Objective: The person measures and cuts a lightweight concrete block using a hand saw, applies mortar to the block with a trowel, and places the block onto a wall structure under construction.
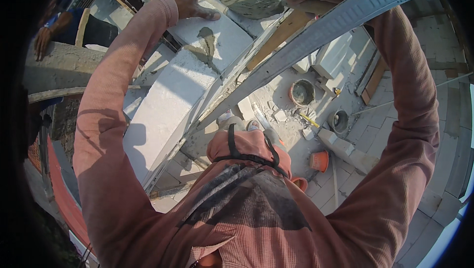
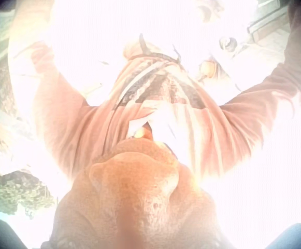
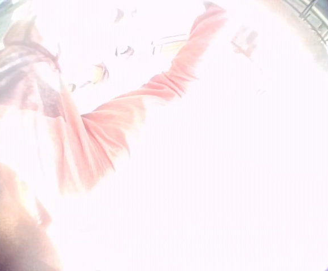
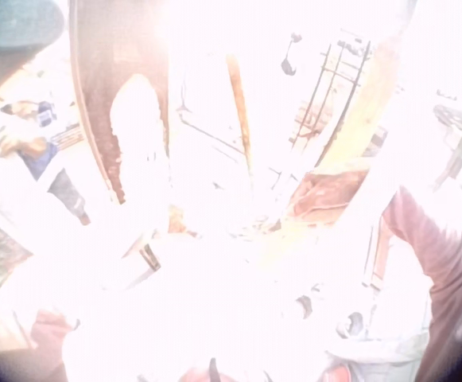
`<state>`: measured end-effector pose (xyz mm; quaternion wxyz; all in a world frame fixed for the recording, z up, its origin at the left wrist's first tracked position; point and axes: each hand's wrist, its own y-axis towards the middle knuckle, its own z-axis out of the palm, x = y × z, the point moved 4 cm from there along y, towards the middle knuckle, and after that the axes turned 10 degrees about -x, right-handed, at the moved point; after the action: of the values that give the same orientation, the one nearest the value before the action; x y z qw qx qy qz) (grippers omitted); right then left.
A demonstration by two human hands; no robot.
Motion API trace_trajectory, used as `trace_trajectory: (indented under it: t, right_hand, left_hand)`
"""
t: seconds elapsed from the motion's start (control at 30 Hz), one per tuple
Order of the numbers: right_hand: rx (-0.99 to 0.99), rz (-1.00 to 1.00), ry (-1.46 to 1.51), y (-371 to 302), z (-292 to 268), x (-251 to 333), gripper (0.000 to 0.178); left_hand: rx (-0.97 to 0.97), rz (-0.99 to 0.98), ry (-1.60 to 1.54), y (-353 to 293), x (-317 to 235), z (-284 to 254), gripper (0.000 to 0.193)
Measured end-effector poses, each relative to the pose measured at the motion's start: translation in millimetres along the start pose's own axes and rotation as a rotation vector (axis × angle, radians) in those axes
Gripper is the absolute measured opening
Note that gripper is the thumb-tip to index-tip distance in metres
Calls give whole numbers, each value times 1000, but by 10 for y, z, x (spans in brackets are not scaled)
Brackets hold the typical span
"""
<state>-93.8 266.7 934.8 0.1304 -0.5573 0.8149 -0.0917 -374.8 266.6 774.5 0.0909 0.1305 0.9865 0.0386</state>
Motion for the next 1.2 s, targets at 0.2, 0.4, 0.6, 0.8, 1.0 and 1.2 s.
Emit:
trace_trajectory:
  t: [0.2, 0.4, 0.6, 0.8, 1.0, 1.2]
  right_hand:
    - [66, -11, -240, 457, 117, 230, 34]
    - [-575, -115, -275, 376, 1068, -519, 51]
    - [-640, 630, 404, -195, 652, -57, 32]
    - [-789, 307, 346, -574, 946, -5, 34]
    - [-637, 281, -29, -757, 597, 511, 29]
    - [-627, 362, 41, -936, 505, 833, 24]
  left_hand:
    - [79, -29, -19, -10, -142, -157, 145]
    - [178, -57, -45, 69, -326, -246, 147]
    - [223, -67, -120, -19, -190, -210, 124]
    - [199, -81, -47, 61, -156, -204, 138]
    - [106, -24, -72, 71, -44, -69, 147]
    - [-59, 68, -134, 79, 271, 120, 146]
